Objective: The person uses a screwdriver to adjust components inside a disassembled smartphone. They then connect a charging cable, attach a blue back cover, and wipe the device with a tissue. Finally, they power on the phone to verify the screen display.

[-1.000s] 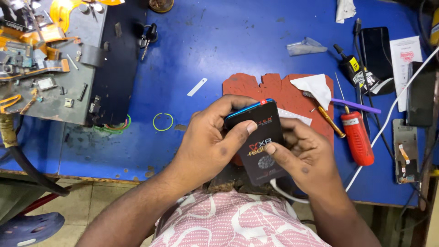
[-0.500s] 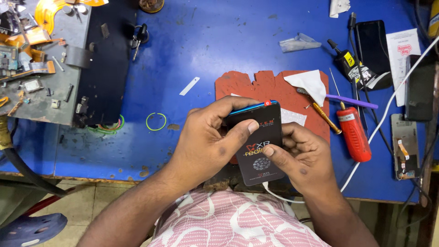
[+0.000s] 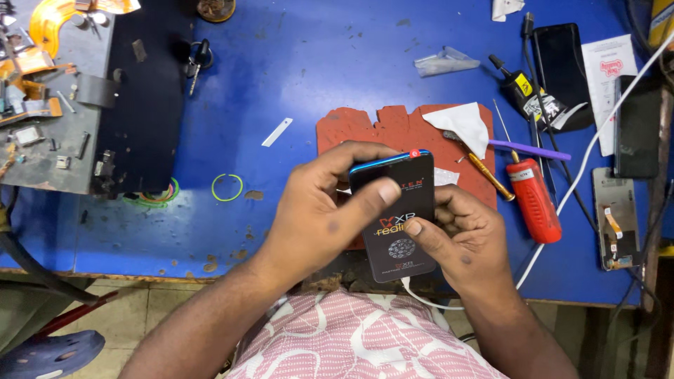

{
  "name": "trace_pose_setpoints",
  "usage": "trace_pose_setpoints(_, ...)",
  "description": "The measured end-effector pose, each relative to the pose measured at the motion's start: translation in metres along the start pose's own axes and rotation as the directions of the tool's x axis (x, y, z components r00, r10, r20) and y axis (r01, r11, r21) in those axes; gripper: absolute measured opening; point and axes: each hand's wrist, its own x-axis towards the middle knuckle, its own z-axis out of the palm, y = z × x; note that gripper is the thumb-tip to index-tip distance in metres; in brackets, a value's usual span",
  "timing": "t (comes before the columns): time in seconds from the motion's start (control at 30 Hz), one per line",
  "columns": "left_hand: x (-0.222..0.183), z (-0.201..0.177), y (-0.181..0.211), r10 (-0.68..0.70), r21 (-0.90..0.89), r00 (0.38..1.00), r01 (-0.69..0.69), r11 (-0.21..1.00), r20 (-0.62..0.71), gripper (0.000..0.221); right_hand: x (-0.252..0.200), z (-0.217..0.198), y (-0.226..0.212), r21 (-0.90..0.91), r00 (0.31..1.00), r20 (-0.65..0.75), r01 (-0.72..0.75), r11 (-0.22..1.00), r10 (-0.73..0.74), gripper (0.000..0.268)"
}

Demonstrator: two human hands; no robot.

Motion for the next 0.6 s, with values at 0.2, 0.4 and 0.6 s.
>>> trace_pose_setpoints(0.2, -0.002, 0.008, -0.012, -0.086, 0.098, 0.993, 0.093, 0.991, -0.075, 0.028, 0.0, -0.001, -0.004, 0.007, 1.0, 0.004, -0.021, 1.0, 0.021, 0.028)
trace_pose_setpoints(0.4, -0.006, 0.02, -0.012, -0.084, 0.077, 0.996, 0.087, 0.993, -0.039, 0.028, 0.017, -0.014, -0.041, -0.148, 0.98, 0.003, 0.195, 0.97, -0.197, 0.044)
trace_pose_setpoints(0.6, -0.008, 0.032, -0.011, -0.1, 0.176, 0.995, 0.098, 0.98, -0.001, 0.026, 0.023, -0.014, -0.068, -0.352, 0.94, 0.115, 0.341, 0.872, -0.321, 0.02)
